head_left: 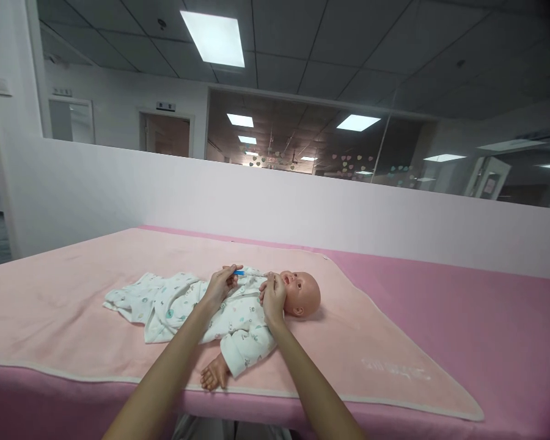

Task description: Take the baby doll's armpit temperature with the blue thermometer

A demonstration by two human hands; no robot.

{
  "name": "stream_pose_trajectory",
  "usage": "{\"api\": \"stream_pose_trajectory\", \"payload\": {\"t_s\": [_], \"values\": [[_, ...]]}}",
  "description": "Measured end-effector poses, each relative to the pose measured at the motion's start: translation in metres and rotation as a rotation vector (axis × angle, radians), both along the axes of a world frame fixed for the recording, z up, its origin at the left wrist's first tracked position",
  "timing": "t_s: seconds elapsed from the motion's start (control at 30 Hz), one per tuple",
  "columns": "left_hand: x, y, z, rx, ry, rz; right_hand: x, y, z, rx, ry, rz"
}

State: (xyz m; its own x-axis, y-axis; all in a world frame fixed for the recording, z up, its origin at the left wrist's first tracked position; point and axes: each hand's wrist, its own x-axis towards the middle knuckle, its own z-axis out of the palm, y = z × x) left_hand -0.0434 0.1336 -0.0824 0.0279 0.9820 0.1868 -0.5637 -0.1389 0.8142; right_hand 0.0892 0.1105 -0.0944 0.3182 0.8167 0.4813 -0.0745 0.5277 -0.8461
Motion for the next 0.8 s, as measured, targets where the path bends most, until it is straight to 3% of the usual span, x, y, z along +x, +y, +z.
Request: {"api": "stream_pose_trajectory", "payload": {"t_s": [0.8], "values": [[-0.0017,0.0026,-0.0022,0.045,0.056,-0.031,0.0014,0.0014,-0.0013,-0.033,0.027,0.034]]}}
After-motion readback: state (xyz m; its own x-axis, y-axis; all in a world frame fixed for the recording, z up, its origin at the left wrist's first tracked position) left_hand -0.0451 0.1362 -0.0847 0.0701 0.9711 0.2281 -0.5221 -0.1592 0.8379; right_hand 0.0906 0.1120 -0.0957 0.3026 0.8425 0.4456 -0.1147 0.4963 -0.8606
